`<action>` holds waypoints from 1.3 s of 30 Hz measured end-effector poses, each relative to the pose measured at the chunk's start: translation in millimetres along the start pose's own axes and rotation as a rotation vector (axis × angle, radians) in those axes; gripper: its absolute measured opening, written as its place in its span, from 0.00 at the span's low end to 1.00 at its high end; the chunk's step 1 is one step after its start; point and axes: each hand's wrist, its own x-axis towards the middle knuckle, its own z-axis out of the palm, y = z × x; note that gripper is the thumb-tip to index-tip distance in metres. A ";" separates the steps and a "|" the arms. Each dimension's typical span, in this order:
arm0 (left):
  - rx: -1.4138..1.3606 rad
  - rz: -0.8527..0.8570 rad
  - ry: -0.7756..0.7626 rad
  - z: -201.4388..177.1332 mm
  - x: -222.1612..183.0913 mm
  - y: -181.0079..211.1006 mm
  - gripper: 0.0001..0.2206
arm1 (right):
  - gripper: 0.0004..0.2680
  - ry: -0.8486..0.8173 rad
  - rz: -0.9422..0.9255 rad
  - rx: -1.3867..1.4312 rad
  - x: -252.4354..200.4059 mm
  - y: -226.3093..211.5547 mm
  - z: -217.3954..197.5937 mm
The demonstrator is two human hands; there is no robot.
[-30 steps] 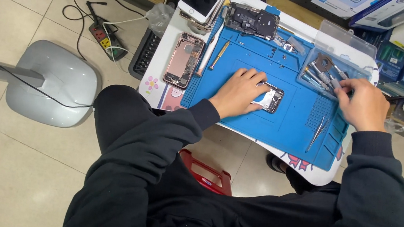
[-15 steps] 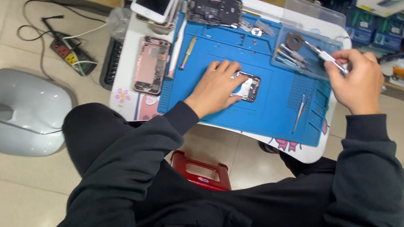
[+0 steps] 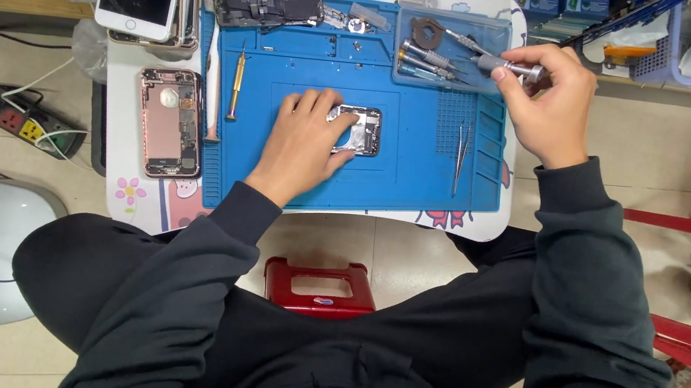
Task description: The person disassembles a smartphone on a blue work mat, using tweezers and a screwdriver to remove small components and screws. They place the removed parts on the mat and continue to work on the phone's internal frame.
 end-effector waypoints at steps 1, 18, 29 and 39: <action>-0.003 -0.005 -0.005 -0.6 -0.5 0.1 0.23 | 0.06 -0.007 0.003 0.002 0.5 0.2 0.1; 0.030 0.017 0.015 -3.2 -0.5 1.7 0.21 | 0.11 0.029 0.178 0.450 -0.3 17.2 14.3; 0.110 0.054 0.016 -2.5 -2.0 2.2 0.21 | 0.05 -0.078 0.065 0.418 11.4 -6.7 18.8; 0.114 0.026 0.012 0.2 -1.3 3.1 0.18 | 0.02 -0.092 0.048 0.286 18.8 22.4 37.5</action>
